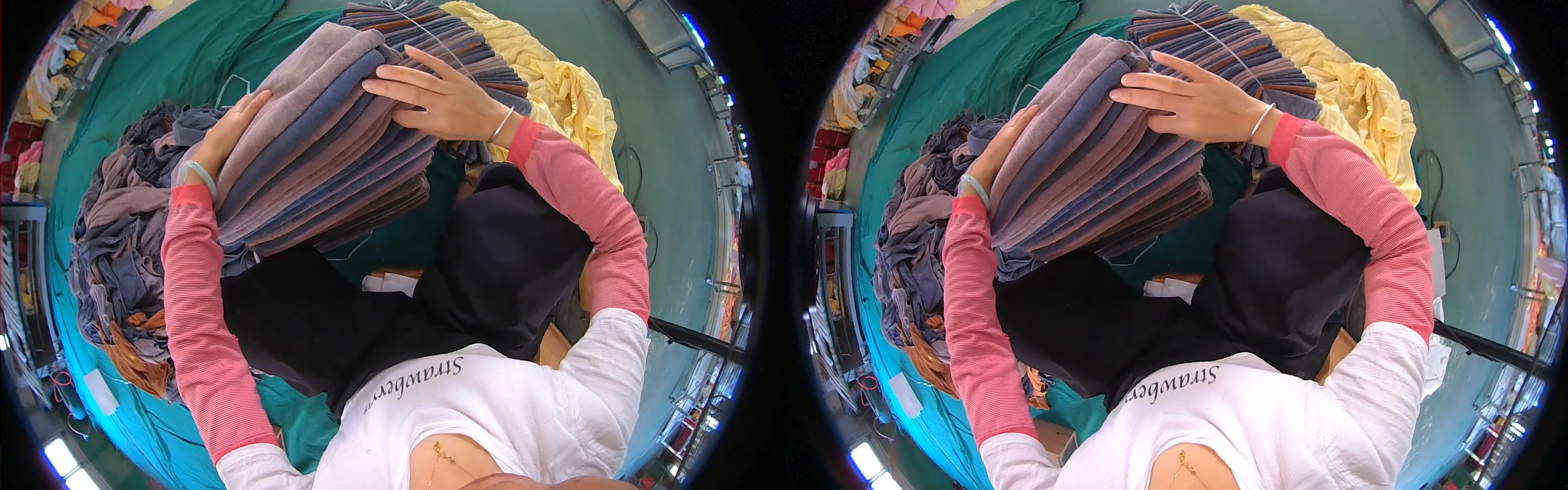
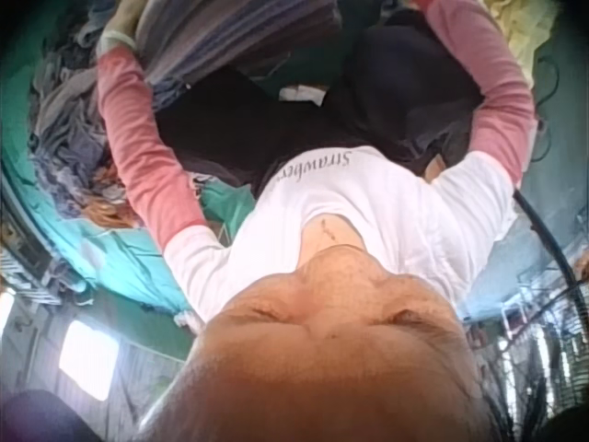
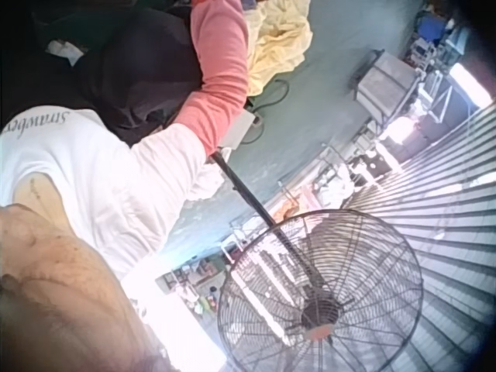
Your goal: The person picks up clothing items from a pile on the floor, shakes each item out to flatten it, and places it onto a growing stack of folded garments.
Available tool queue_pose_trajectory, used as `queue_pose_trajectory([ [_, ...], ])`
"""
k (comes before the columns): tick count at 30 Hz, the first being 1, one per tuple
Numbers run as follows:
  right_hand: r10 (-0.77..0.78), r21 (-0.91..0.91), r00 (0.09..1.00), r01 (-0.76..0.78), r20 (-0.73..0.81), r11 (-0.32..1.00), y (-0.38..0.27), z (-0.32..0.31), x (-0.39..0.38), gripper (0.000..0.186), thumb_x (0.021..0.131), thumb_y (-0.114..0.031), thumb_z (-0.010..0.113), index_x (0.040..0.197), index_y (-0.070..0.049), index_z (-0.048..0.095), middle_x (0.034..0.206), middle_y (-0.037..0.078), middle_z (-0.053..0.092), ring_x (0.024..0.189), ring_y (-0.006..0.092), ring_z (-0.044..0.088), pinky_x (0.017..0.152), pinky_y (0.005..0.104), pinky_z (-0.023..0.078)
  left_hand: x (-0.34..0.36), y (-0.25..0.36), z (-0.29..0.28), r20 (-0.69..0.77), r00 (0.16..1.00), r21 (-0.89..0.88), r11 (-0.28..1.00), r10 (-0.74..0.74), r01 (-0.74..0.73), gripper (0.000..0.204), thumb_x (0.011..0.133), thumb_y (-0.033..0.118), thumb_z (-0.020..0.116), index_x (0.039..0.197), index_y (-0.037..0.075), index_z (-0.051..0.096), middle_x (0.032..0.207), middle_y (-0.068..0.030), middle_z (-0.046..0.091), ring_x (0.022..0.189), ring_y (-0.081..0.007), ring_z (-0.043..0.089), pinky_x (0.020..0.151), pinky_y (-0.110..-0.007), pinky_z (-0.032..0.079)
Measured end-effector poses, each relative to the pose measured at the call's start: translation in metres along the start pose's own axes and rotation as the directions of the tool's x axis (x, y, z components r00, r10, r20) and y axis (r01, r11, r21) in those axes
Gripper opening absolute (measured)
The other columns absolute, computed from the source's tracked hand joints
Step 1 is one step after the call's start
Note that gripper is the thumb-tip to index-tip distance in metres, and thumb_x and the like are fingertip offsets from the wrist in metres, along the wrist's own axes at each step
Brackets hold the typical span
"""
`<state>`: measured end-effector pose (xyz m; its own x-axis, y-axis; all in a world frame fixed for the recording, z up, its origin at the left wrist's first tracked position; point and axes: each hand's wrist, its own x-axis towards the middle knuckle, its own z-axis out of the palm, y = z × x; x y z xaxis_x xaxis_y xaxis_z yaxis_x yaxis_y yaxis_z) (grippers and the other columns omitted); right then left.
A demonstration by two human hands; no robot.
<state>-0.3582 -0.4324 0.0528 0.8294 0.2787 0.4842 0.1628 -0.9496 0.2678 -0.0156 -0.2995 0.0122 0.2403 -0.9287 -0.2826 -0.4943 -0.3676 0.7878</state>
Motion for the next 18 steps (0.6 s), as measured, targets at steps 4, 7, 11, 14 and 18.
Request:
queue_pose_trajectory([
  [4,-0.109,-0.133,0.994,0.110,0.015,0.985,-0.003,0.004,0.003,0.005,0.071,-0.013,0.060,0.069,-0.017,0.060,0.133,0.000,0.042,0.129,0.0166,0.030,0.109,0.0443,0.018,-0.002,-0.006,-0.004,-0.006,0.999,-0.003,0.999,0.032,-0.032,0.078,0.083,0.064,0.033,0.133,0.003,0.037,0.136,-0.0200,0.035,0.127,-0.0283,0.032,0.105,-0.030,0.020],
  [7,-0.044,-0.010,0.999,0.044,0.017,0.999,-0.005,0.008,0.000,0.005,0.071,-0.013,0.060,0.068,-0.017,0.059,0.133,0.000,0.042,0.128,0.0163,0.031,0.109,0.0435,0.018,-0.005,-0.002,-0.005,0.037,0.999,-0.051,0.998,0.033,-0.031,0.077,0.084,0.063,0.033,0.132,0.003,0.038,0.135,-0.0193,0.036,0.125,-0.0278,0.035,0.105,-0.031,0.021],
  [11,-0.026,-0.002,0.999,0.026,0.020,1.000,-0.004,0.009,-0.004,0.004,0.072,-0.017,0.060,0.068,-0.018,0.060,0.133,0.000,0.042,0.128,0.0163,0.031,0.109,0.0437,0.018,-0.006,0.000,-0.005,0.011,0.999,-0.053,0.997,0.051,-0.051,0.075,0.085,0.061,0.034,0.131,0.003,0.039,0.133,-0.0185,0.039,0.122,-0.0268,0.038,0.104,-0.030,0.023],
  [14,-0.096,-0.163,0.995,0.096,0.003,0.982,0.001,0.015,-0.004,0.004,0.073,-0.021,0.061,0.070,-0.019,0.062,0.136,0.000,0.039,0.129,0.0168,0.029,0.109,0.0445,0.017,-0.005,-0.002,-0.005,0.005,1.000,-0.082,0.997,0.002,-0.002,0.076,0.084,0.062,0.035,0.131,0.003,0.039,0.133,-0.0183,0.039,0.122,-0.0260,0.039,0.104,-0.030,0.025],
  [18,-0.071,-0.109,0.994,0.080,0.086,0.991,-0.006,0.009,-0.001,0.005,0.074,-0.022,0.060,0.070,-0.018,0.061,0.137,-0.001,0.038,0.130,0.0169,0.028,0.109,0.0440,0.017,-0.005,0.000,-0.008,0.077,0.996,-0.266,0.962,-0.038,0.057,0.063,0.089,0.048,0.041,0.134,0.004,0.036,0.136,-0.0155,0.036,0.124,-0.0235,0.037,0.104,-0.029,0.026],
])
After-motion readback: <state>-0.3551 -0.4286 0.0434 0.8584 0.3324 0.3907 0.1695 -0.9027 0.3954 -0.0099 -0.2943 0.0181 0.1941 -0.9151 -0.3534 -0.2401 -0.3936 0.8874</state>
